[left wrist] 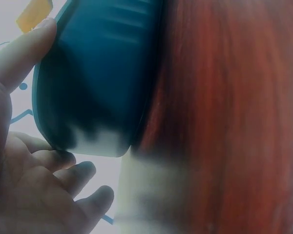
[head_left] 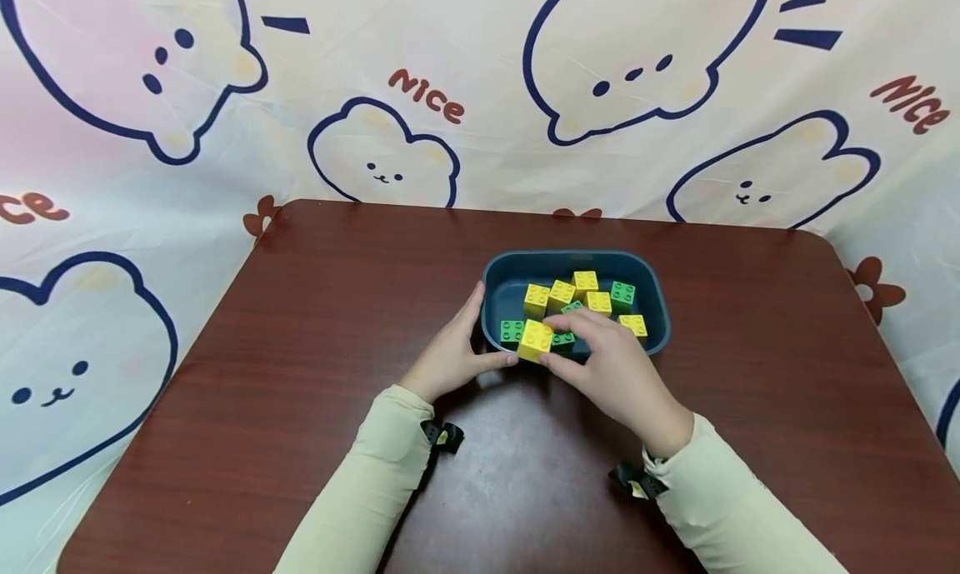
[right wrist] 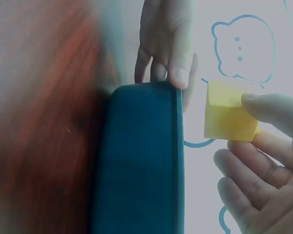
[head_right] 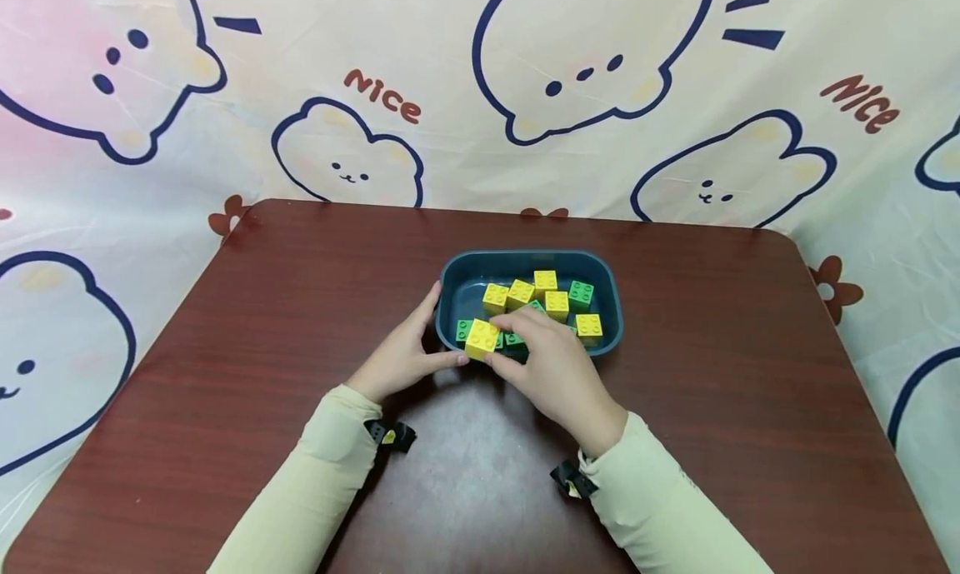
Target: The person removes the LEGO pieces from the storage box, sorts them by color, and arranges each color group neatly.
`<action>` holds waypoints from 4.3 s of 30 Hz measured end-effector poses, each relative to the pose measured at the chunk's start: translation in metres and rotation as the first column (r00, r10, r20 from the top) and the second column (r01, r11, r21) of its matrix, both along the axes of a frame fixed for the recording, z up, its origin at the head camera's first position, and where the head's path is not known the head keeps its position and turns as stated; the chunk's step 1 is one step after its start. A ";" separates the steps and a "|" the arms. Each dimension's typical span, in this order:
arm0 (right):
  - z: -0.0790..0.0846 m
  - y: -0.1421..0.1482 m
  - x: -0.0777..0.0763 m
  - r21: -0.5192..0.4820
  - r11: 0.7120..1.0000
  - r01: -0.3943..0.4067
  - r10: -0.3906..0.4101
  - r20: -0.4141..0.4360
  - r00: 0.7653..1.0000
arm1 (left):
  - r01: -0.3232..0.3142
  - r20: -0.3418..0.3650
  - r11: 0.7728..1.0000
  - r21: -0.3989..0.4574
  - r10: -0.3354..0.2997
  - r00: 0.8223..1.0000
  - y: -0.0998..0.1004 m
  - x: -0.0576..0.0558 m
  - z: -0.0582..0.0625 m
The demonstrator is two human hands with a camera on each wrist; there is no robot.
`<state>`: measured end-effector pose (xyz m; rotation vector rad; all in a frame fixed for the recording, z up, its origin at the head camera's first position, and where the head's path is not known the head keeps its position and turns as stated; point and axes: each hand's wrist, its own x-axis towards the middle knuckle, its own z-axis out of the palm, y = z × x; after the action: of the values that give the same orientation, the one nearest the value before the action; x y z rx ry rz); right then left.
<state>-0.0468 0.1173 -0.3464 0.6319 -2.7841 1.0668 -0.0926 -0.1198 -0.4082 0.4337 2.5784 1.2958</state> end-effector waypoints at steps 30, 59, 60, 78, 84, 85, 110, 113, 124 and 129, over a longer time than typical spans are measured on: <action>-0.036 -0.001 0.029 -0.089 0.996 -0.029 0.036 0.081 0.996 | -0.021 0.033 1.000 0.013 0.020 0.999 0.001 -0.001 0.000; -0.058 -0.014 0.030 -0.036 0.997 -0.066 0.071 0.169 0.983 | -0.017 0.041 1.000 -0.004 0.017 0.999 0.001 0.000 0.003; -0.058 -0.013 0.030 -0.034 0.997 -0.065 0.070 0.173 0.982 | -0.016 0.041 1.000 -0.005 0.017 0.999 0.001 0.000 0.002; -0.061 -0.013 0.030 -0.027 0.998 -0.059 0.063 0.210 0.976 | -0.022 0.048 1.000 -0.021 0.023 0.999 0.001 0.001 0.003; -0.061 -0.013 0.030 -0.024 0.998 -0.055 0.059 0.226 0.972 | -0.019 0.045 1.000 -0.016 0.020 0.999 0.001 0.001 0.002; -0.061 -0.013 0.030 -0.022 0.998 -0.054 0.057 0.228 0.972 | -0.020 0.047 1.000 -0.014 0.021 0.999 0.002 0.001 0.002; -0.051 -0.010 0.033 -0.035 0.998 -0.047 0.052 0.167 0.985 | -0.026 0.049 1.000 -0.006 0.026 0.998 0.001 0.000 -0.001; -0.050 -0.010 0.033 -0.043 0.998 -0.041 0.048 0.167 0.985 | -0.026 0.047 1.000 -0.005 0.026 0.999 0.001 0.001 -0.001; -0.043 -0.009 0.035 -0.076 0.997 -0.032 0.043 0.144 0.989 | -0.023 0.039 1.000 0.006 0.023 0.999 0.001 0.001 0.000; -0.038 -0.007 0.035 -0.091 0.996 -0.025 0.035 0.108 0.994 | -0.024 0.039 1.000 0.008 0.024 0.999 0.001 0.001 -0.001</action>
<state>-0.0115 0.1102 -0.3843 0.6247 -2.8065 1.2612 -0.0913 -0.1188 -0.4089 0.3765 2.5550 1.3101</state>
